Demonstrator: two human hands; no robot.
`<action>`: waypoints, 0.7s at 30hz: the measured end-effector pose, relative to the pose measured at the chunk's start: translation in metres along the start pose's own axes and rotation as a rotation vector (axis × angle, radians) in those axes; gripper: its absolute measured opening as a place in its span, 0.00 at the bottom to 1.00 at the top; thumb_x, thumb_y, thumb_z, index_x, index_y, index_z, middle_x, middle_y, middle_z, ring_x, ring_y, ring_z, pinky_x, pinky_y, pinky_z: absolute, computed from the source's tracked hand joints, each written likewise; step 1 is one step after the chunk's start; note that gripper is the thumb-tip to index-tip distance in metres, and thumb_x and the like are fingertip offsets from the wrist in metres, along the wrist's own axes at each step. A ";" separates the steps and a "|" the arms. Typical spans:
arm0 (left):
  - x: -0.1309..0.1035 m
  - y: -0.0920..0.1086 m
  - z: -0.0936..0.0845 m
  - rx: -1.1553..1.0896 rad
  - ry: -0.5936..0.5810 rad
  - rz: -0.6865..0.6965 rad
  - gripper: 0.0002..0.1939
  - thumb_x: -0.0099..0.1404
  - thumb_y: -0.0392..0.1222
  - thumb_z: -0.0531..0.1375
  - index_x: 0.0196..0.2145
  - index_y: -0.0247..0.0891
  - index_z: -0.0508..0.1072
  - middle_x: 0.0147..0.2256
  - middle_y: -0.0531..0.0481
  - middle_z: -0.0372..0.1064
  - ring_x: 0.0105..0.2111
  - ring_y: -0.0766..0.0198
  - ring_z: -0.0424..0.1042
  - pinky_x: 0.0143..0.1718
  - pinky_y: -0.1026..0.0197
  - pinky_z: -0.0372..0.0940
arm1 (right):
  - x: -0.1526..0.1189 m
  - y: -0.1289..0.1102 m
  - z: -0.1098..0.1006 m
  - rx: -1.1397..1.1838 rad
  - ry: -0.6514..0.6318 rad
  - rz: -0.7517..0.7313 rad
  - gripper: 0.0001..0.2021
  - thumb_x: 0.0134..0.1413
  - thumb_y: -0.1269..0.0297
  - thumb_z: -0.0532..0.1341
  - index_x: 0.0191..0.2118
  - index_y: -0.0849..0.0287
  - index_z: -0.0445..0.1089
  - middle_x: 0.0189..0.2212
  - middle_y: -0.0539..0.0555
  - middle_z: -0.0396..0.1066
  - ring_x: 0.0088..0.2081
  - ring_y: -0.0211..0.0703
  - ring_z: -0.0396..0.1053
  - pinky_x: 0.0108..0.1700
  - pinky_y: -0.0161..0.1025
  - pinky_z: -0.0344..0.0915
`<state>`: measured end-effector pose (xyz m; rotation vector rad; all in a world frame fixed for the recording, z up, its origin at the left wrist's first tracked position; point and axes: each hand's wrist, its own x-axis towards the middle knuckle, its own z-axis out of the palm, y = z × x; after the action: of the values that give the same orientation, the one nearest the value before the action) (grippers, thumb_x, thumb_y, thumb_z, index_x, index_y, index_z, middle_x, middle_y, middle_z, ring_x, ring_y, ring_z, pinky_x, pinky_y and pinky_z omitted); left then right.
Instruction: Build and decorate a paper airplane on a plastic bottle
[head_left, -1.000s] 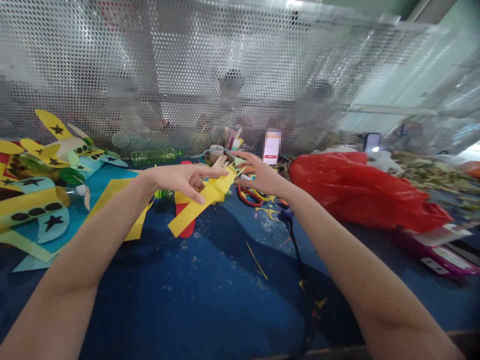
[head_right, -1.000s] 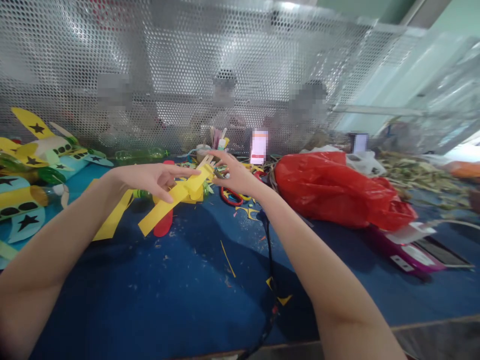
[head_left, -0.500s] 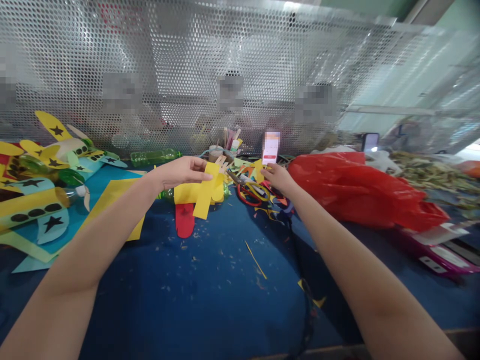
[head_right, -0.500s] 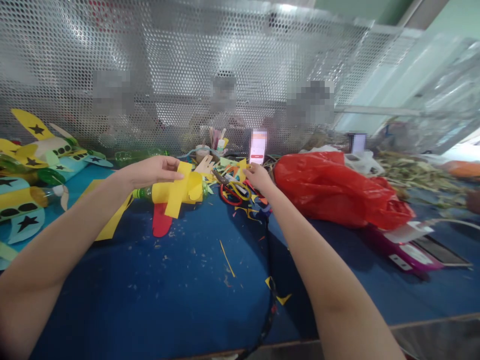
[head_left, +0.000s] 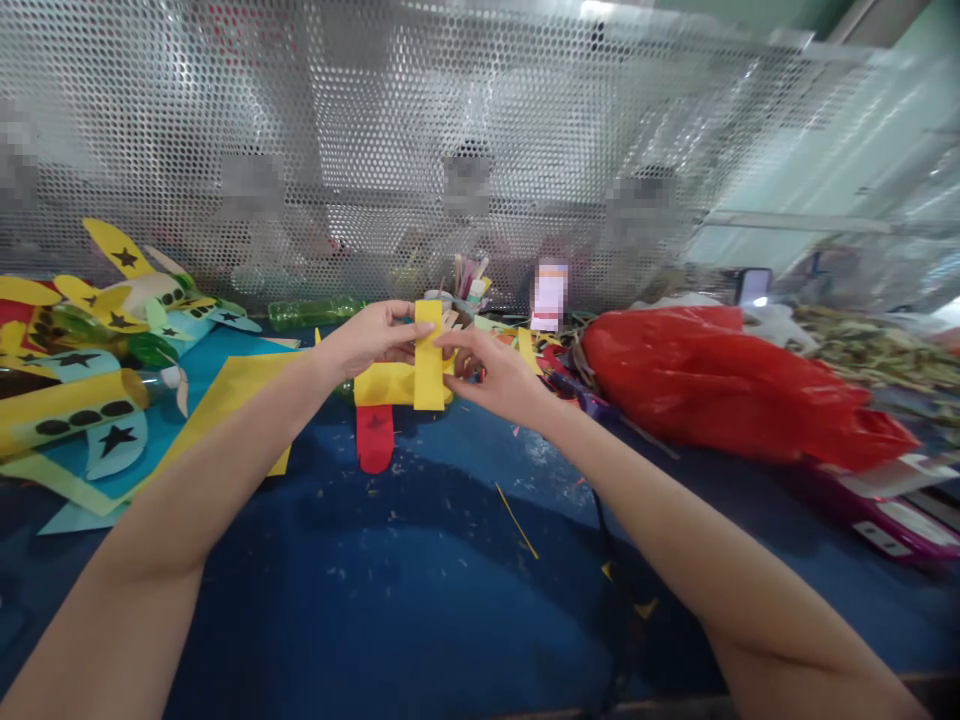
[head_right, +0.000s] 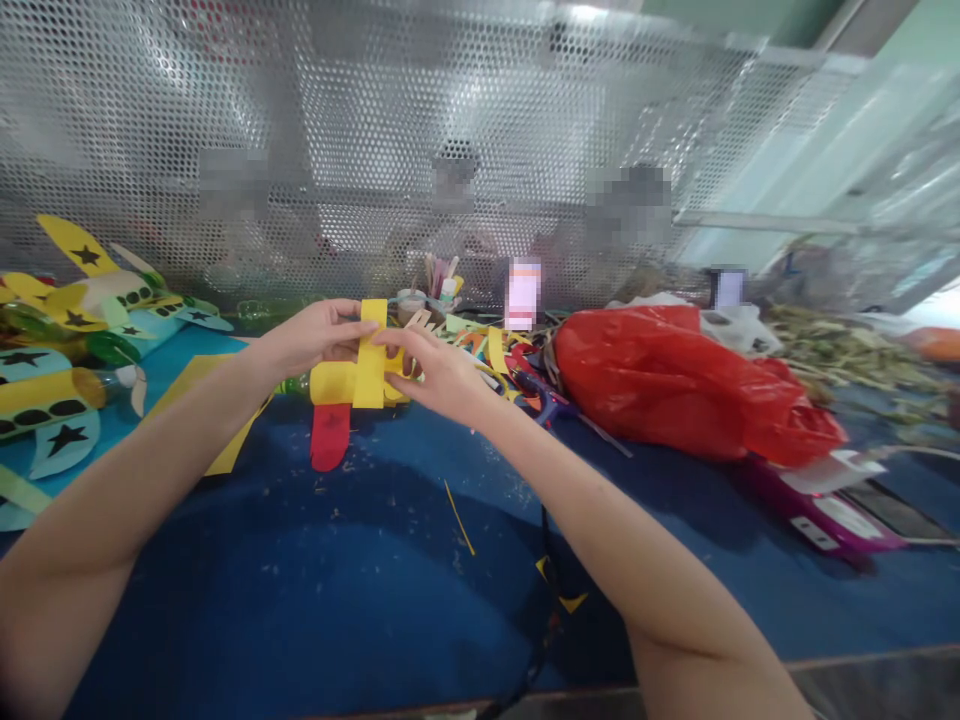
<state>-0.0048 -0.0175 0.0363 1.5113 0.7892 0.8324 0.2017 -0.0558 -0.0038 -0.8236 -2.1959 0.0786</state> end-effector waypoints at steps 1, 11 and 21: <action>0.000 0.000 0.000 0.001 0.003 0.004 0.13 0.57 0.43 0.70 0.37 0.36 0.75 0.30 0.51 0.76 0.28 0.67 0.75 0.37 0.62 0.71 | -0.001 -0.001 0.002 -0.023 -0.025 -0.028 0.16 0.56 0.68 0.60 0.51 0.53 0.67 0.41 0.54 0.70 0.30 0.37 0.69 0.36 0.38 0.69; -0.003 0.005 0.001 -0.042 -0.060 -0.020 0.08 0.59 0.38 0.68 0.37 0.36 0.77 0.36 0.49 0.77 0.35 0.67 0.75 0.49 0.58 0.68 | -0.003 0.001 -0.004 -0.114 0.047 -0.029 0.09 0.60 0.66 0.56 0.41 0.57 0.74 0.35 0.53 0.76 0.28 0.35 0.69 0.33 0.34 0.66; -0.005 0.008 0.003 -0.009 0.066 -0.001 0.06 0.60 0.33 0.64 0.37 0.37 0.77 0.36 0.49 0.78 0.39 0.63 0.77 0.50 0.56 0.69 | -0.003 -0.003 -0.004 -0.195 -0.092 -0.123 0.10 0.61 0.60 0.57 0.41 0.54 0.75 0.33 0.51 0.77 0.24 0.34 0.66 0.29 0.34 0.61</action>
<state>-0.0045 -0.0247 0.0441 1.4819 0.8335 0.8877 0.2042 -0.0609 -0.0027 -0.8018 -2.3633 -0.1635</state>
